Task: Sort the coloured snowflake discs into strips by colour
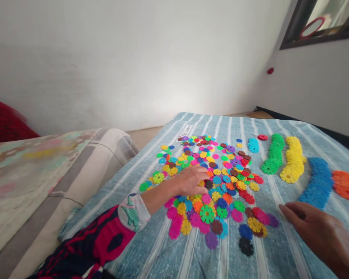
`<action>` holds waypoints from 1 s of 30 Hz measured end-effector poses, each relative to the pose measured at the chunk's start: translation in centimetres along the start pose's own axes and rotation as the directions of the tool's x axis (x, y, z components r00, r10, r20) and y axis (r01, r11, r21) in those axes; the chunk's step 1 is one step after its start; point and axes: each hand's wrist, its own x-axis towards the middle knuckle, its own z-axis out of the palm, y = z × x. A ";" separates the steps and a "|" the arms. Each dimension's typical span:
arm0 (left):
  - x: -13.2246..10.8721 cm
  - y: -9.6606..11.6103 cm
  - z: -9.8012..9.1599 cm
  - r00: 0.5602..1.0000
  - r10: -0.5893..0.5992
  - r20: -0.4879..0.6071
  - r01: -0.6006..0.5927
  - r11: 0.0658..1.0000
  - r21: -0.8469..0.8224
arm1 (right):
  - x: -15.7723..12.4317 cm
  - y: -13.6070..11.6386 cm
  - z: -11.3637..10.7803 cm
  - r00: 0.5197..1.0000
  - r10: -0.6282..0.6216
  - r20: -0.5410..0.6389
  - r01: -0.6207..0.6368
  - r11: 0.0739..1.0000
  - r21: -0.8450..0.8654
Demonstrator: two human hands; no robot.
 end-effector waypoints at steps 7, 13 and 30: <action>-3.7 -0.5 1.3 0.992 -0.059 -0.110 0.061 0.998 0.017 | 0.0 -7.5 1.6 0.865 -0.500 0.031 0.500 0.866 0.018; -3.8 -1.8 2.5 0.955 -0.124 -0.269 0.121 0.992 -0.027 | -2.0 -11.7 1.7 0.508 -0.803 0.312 0.804 0.572 0.163; -4.1 -2.3 2.7 0.926 -0.189 -0.327 0.165 0.981 -0.098 | -1.1 -10.1 3.2 0.539 -0.830 0.142 0.745 0.549 0.379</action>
